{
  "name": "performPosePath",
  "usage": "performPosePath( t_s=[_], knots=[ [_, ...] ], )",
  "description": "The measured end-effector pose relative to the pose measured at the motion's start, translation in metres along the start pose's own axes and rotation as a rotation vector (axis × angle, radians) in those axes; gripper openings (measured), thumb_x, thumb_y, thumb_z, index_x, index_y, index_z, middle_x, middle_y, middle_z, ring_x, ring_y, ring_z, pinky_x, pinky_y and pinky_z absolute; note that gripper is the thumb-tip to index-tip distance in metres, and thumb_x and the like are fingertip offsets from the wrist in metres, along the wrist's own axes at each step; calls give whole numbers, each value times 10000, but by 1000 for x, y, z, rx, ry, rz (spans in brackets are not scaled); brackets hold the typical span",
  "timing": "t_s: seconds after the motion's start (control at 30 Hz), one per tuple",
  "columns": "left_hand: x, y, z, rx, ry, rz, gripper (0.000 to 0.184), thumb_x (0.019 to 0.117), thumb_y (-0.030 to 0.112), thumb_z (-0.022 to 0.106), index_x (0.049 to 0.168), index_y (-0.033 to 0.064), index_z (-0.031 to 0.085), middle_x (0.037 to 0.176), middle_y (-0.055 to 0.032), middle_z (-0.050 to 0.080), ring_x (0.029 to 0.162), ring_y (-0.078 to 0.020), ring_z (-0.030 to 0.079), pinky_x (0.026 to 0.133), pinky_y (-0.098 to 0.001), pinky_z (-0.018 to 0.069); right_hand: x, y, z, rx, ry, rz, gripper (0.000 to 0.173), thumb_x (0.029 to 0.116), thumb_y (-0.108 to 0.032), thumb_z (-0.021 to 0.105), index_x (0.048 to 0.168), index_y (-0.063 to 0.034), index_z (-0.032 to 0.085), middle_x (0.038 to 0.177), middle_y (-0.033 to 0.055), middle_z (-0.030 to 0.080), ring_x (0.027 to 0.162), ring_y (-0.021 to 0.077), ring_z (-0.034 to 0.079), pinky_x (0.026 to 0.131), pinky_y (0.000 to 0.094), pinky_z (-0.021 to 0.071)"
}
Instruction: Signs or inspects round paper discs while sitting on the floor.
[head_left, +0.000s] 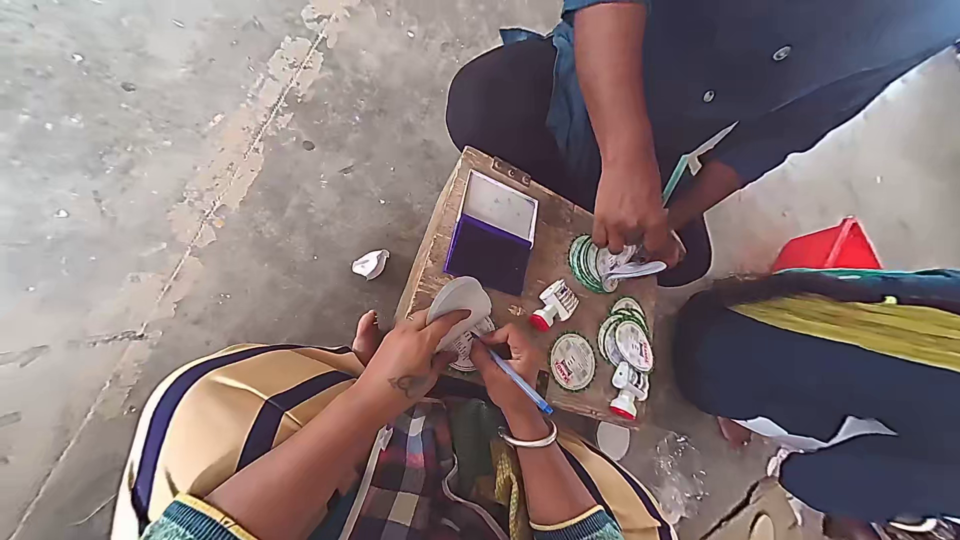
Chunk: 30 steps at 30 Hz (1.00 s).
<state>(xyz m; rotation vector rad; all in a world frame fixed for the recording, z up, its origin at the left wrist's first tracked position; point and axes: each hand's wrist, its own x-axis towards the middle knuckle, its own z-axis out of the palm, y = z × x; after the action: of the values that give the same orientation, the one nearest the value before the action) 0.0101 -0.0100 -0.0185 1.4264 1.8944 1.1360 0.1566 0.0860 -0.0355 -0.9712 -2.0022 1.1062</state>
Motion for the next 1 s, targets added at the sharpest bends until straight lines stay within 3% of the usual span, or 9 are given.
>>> performPosePath(
  t_s=[0.23,0.53,0.7,1.0],
  knots=[
    [0,-1,0,2,-3,-17,462,857,62,770,1311,64,681,1177,-219,709,1054,-406,692,902,-658,453,1,3,0,-41,-5,18,100,792,-116,715,783,-35,656,733,-27,674,645,-47,594,599,143,491],
    [0,-3,2,21,14,19,478,836,63,785,1303,68,683,1150,-207,720,1021,-397,696,833,-631,460,1,3,0,-46,12,39,94,786,-105,716,766,-59,635,732,-38,683,645,-47,605,595,154,496],
    [1,-2,0,16,-6,-6,472,851,68,773,1314,64,678,1181,-215,709,1064,-412,689,876,-661,456,1,2,0,-19,20,59,84,789,-117,711,772,-60,651,728,-42,672,650,-44,602,604,161,499],
    [1,-1,-1,14,-10,0,467,854,60,767,1313,56,676,1161,-222,712,1037,-416,689,842,-640,463,2,3,0,-7,12,57,79,790,-109,713,772,-60,653,700,-57,657,605,-57,567,571,143,471]
  ],
)
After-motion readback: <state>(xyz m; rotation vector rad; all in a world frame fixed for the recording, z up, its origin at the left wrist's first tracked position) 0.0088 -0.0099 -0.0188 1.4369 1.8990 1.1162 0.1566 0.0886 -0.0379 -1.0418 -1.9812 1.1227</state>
